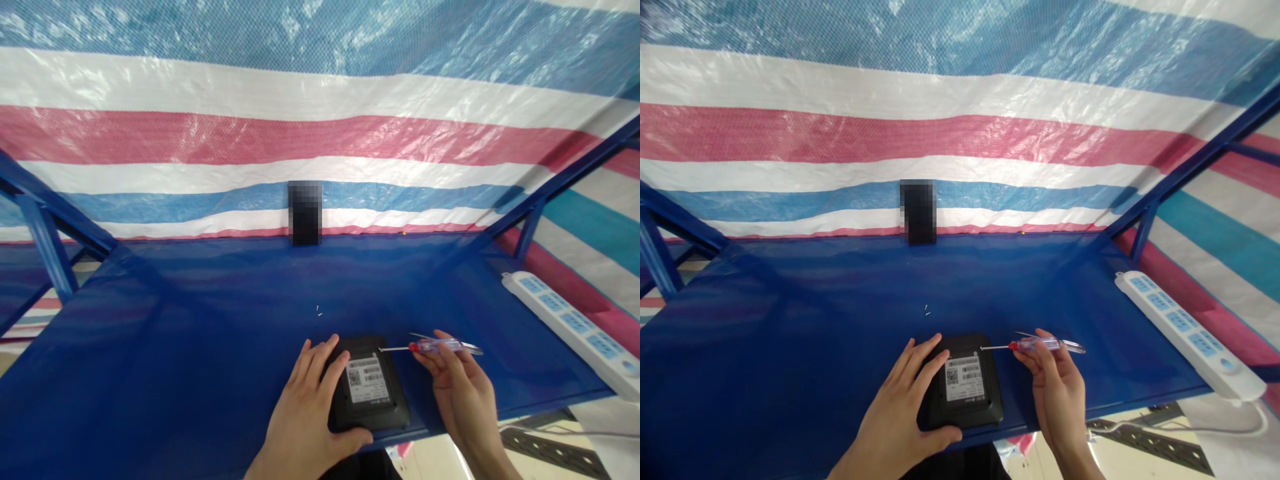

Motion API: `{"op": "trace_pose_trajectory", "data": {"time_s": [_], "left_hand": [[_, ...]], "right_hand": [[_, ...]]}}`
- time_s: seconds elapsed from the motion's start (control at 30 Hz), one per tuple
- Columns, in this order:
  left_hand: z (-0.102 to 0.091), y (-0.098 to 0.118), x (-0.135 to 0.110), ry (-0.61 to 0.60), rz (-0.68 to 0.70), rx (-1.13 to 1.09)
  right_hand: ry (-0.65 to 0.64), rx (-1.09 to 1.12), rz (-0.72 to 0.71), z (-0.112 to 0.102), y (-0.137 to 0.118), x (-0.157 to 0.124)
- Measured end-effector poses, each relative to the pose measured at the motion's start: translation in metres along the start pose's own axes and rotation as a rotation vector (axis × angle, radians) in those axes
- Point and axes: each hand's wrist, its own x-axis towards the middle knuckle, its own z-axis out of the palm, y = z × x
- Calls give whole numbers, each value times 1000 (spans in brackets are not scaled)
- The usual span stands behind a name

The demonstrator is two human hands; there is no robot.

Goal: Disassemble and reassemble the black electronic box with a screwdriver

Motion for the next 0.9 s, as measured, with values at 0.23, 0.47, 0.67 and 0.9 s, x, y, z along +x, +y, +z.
{"op": "trace_pose_trajectory", "data": {"time_s": [0.23, 0.47, 0.67, 0.9], "left_hand": [[0, 2, 0, 4, -4, -6], [2, 0, -1, 16, -11, -24], [0, 1, -1, 15, -23, -44], [0, 3, -1, 25, -20, -53]], "right_hand": [[7, -48, -38, 2, 4, 0], [-15, -399, -250, -11, 6, -3], [-86, -783, -476, -13, -14, -15], [-169, -935, -726, -9, -21, -27]]}}
